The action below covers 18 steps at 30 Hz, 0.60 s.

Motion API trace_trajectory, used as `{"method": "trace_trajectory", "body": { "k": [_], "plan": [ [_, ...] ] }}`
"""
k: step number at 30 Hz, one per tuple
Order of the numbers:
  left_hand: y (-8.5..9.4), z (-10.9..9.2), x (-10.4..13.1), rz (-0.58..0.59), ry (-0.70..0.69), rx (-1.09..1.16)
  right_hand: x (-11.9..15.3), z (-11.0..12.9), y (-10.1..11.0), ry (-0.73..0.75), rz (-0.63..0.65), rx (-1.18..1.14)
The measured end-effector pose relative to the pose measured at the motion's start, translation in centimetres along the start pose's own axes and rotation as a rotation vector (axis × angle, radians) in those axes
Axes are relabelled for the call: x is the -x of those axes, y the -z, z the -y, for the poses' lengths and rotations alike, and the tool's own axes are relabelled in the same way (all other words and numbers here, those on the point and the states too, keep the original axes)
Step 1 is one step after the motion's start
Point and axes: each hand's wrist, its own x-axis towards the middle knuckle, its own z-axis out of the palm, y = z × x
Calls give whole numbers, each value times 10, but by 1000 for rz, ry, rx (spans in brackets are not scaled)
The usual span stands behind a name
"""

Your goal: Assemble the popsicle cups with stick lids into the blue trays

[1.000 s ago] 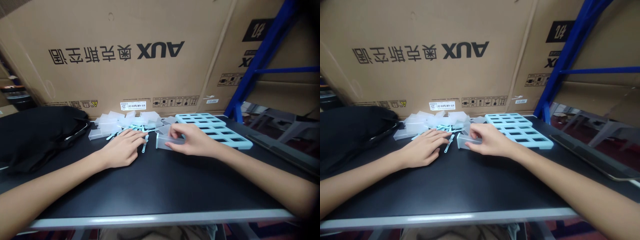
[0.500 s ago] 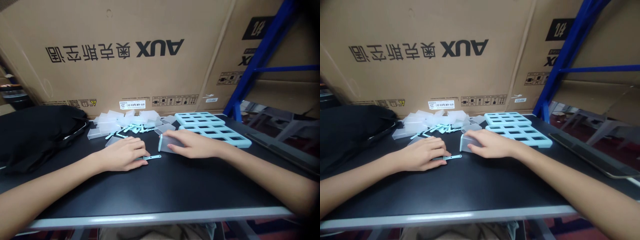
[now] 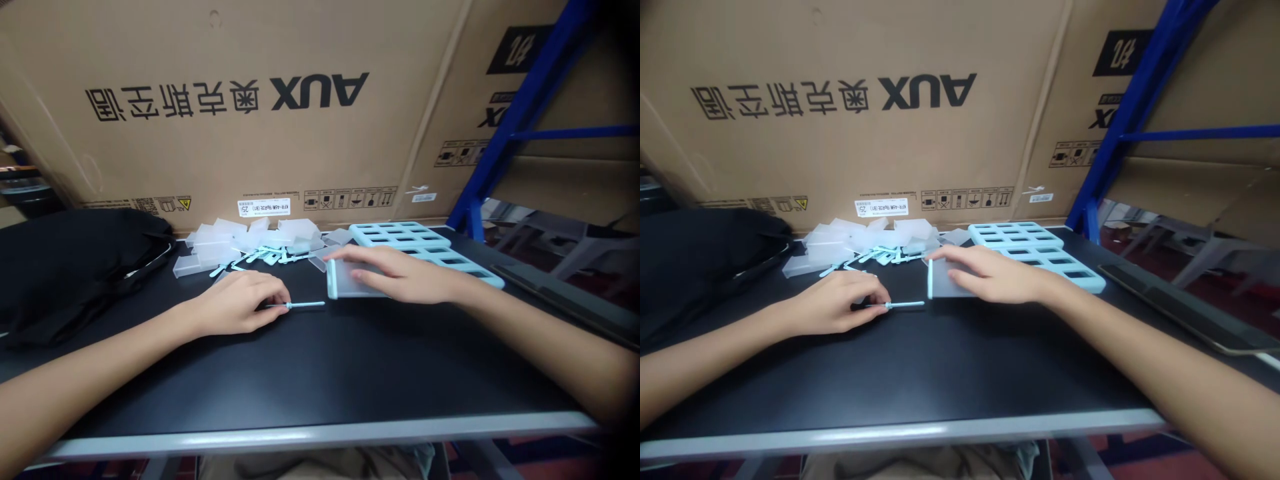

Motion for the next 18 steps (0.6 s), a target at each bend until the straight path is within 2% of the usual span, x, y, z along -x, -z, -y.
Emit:
{"method": "trace_trajectory", "body": {
  "k": [3,6,13,18],
  "plan": [
    [-3,2,0,-67,40,97,2,5,-1,50,92,-26],
    [-5,-1,-1,-142,45,182,1,12,-10,85,109,-50],
    [-12,-16,-4,-262,38,374,-2,28,-32,194,-11,-152],
    [-13,-17,-3,-352,58,500,-4,28,-31,246,-48,-187]
  ]
}}
